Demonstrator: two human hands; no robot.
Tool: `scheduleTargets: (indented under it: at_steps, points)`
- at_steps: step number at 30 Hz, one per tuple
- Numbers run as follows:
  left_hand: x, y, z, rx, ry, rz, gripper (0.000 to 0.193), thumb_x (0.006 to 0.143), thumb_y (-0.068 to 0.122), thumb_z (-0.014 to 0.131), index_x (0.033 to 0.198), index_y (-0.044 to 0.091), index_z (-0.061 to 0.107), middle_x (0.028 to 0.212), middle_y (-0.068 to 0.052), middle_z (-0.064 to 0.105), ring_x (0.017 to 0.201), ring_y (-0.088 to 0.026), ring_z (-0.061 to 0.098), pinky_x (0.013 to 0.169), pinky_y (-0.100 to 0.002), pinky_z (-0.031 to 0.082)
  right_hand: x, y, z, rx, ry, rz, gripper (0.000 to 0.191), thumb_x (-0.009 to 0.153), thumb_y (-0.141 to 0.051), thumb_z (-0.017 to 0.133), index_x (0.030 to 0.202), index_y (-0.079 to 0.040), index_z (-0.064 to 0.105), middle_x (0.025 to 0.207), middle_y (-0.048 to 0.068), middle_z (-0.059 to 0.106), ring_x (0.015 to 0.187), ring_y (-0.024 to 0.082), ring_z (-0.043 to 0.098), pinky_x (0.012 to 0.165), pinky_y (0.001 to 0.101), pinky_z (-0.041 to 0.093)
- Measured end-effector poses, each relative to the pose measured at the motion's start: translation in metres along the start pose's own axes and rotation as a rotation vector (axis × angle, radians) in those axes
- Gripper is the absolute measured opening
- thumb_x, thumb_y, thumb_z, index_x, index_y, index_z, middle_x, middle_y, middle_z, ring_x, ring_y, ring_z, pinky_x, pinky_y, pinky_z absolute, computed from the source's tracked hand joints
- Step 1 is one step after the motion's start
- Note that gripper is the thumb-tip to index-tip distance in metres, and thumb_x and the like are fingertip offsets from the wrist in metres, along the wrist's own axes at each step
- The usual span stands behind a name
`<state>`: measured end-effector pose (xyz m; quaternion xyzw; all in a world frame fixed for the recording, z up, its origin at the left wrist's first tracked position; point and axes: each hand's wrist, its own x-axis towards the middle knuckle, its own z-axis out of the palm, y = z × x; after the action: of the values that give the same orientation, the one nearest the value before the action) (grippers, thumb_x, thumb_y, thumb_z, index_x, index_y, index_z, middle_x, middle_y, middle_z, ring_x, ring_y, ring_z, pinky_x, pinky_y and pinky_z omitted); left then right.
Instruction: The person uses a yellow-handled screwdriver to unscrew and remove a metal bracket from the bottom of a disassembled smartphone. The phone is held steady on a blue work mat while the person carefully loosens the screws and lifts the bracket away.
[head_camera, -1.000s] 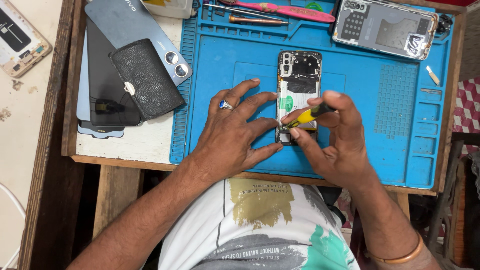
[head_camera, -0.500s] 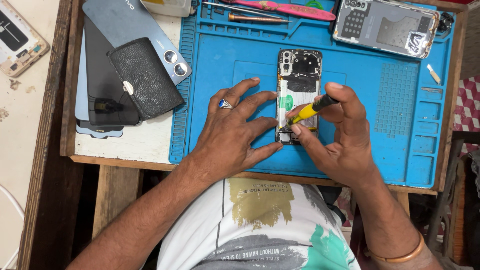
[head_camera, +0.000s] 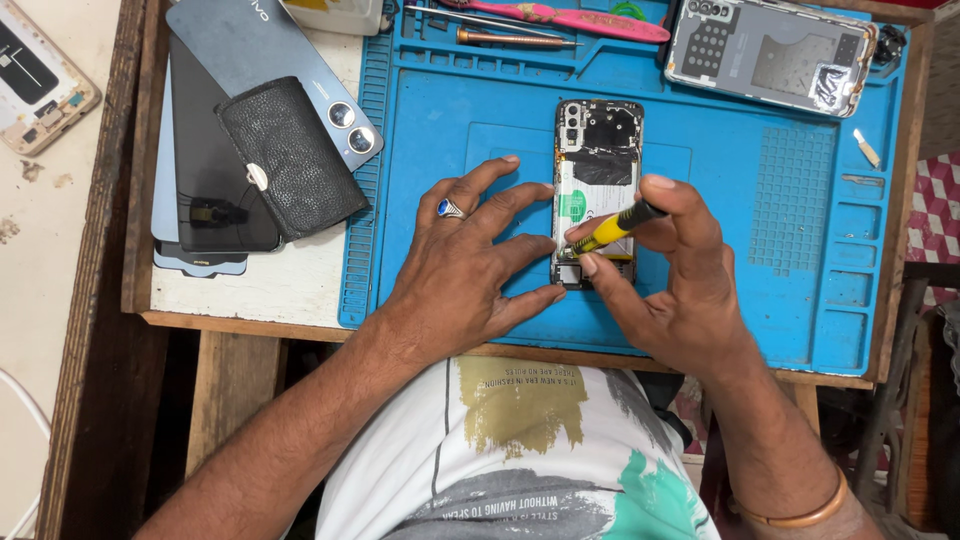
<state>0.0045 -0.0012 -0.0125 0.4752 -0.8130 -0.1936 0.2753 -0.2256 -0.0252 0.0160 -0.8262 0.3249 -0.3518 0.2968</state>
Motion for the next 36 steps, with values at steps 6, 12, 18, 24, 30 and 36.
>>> scheduleTargets:
  at_steps: [6,12,18,24,30,36]
  points:
    - [-0.0015,-0.0003,-0.0012,0.001,-0.001,0.004,0.039,0.085,0.048,0.081,0.105,0.013,0.081,0.147,-0.009,0.051,0.147,-0.035,0.031,0.115,-0.065,0.024,0.0054,0.0009,0.0039,0.024,0.038,-0.029,0.087,0.094,0.003,0.079,0.155,-0.014,0.021,0.116,0.016,0.066,0.102,0.022,0.073,0.086,0.0321,0.063]
    - [-0.0005,0.0008,-0.0013,-0.008,0.019,0.012,0.038,0.085,0.047,0.081,0.103,0.014,0.081,0.146,-0.01,0.052,0.148,-0.035,0.031,0.116,-0.065,0.024,0.0027,0.0007,0.0087,-0.078,0.136,0.062,0.087,0.095,0.002,0.085,0.155,-0.011,0.023,0.111,0.013,0.072,0.101,0.023,0.077,0.083,0.0314,0.06]
    - [0.0012,0.0024,-0.0032,-0.01,0.013,0.006,0.037,0.084,0.047,0.082,0.102,0.014,0.081,0.145,-0.01,0.052,0.147,-0.036,0.031,0.115,-0.065,0.023,-0.0024,0.0055,0.0038,0.096,-0.001,-0.003,0.082,0.102,0.009,0.07,0.161,-0.016,0.018,0.118,0.015,0.071,0.11,0.022,0.076,0.091,0.0313,0.064]
    - [-0.0008,0.0012,-0.0024,-0.005,0.015,0.009,0.039,0.085,0.047,0.081,0.105,0.013,0.08,0.147,-0.009,0.052,0.148,-0.035,0.031,0.116,-0.064,0.024,-0.0002,0.0076,0.0039,0.089,0.029,-0.004,0.095,0.092,0.002,0.083,0.159,-0.017,0.019,0.121,0.016,0.064,0.107,0.022,0.072,0.09,0.0314,0.062]
    - [-0.001,0.0006,-0.0027,0.007,0.013,0.012,0.039,0.087,0.047,0.08,0.105,0.013,0.08,0.147,-0.01,0.052,0.148,-0.035,0.031,0.117,-0.063,0.024,0.0018,-0.0004,0.0016,-0.073,0.092,0.016,0.084,0.093,0.002,0.085,0.154,-0.013,0.03,0.126,0.016,0.066,0.11,0.025,0.075,0.089,0.0324,0.065]
    - [-0.0007,0.0011,-0.0024,0.004,0.009,0.005,0.039,0.086,0.047,0.08,0.105,0.013,0.08,0.147,-0.01,0.051,0.148,-0.035,0.03,0.116,-0.064,0.024,0.0042,-0.0015,0.0003,0.049,0.016,0.0,0.084,0.098,0.009,0.074,0.159,-0.016,0.022,0.115,0.015,0.071,0.107,0.023,0.076,0.089,0.0315,0.064]
